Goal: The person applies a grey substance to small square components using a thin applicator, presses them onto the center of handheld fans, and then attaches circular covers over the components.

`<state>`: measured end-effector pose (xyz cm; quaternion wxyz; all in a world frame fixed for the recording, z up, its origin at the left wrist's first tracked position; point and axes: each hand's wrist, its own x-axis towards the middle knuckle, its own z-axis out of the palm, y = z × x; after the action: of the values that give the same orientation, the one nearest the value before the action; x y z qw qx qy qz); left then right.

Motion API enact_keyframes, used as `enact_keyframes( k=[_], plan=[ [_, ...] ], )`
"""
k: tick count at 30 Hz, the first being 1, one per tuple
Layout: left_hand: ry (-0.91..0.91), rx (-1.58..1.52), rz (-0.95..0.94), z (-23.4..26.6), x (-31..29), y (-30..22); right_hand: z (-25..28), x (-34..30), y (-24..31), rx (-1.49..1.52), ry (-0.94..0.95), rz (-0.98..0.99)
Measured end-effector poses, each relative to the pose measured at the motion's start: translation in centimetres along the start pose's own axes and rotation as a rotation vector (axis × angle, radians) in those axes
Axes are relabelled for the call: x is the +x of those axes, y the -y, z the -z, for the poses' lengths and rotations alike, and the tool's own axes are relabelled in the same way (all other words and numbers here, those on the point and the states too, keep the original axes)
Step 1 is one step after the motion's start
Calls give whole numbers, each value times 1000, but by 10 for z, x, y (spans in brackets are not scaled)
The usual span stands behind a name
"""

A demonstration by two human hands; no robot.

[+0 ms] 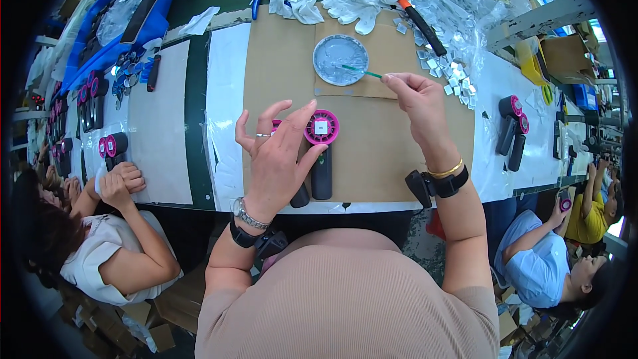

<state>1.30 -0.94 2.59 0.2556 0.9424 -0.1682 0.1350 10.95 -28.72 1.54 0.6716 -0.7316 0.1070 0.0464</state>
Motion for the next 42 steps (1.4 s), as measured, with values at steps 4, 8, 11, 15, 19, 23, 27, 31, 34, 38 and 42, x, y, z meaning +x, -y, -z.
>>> enact_keyframes(
  k=[4, 8, 11, 15, 19, 23, 27, 31, 34, 38, 42],
  plan=[
    [-41, 5, 7, -4, 0, 2, 5, -6, 15, 145, 7, 52],
    [-46, -1, 23, -6, 2, 2, 7, -2, -6, -82, -79, 63],
    [-49, -13, 13, -5, 2, 5, 18, -1, 0, 95, -5, -5],
    [-38, -36, 20, -5, 0, 4, 22, -7, 13, 248, 59, -67],
    [-36, -48, 27, -6, 0, 4, 25, -17, 28, 326, 103, -93],
    [-44, -55, 31, -6, -1, 5, 28, -35, 39, 346, 151, -109],
    [-51, -59, 23, -7, -1, 6, 29, -57, 35, 328, 206, -141],
    [-52, -56, 23, -7, -1, 7, 23, -79, 29, 222, 213, -175],
    [-54, -57, 23, -7, 0, 7, 15, -85, 22, 136, 200, -179],
    [-51, -65, 24, -6, 1, 5, 6, -89, 6, -17, 176, -68],
    [-47, -72, 25, -5, 0, 6, 3, -94, 2, -300, 176, 302]
  ],
)
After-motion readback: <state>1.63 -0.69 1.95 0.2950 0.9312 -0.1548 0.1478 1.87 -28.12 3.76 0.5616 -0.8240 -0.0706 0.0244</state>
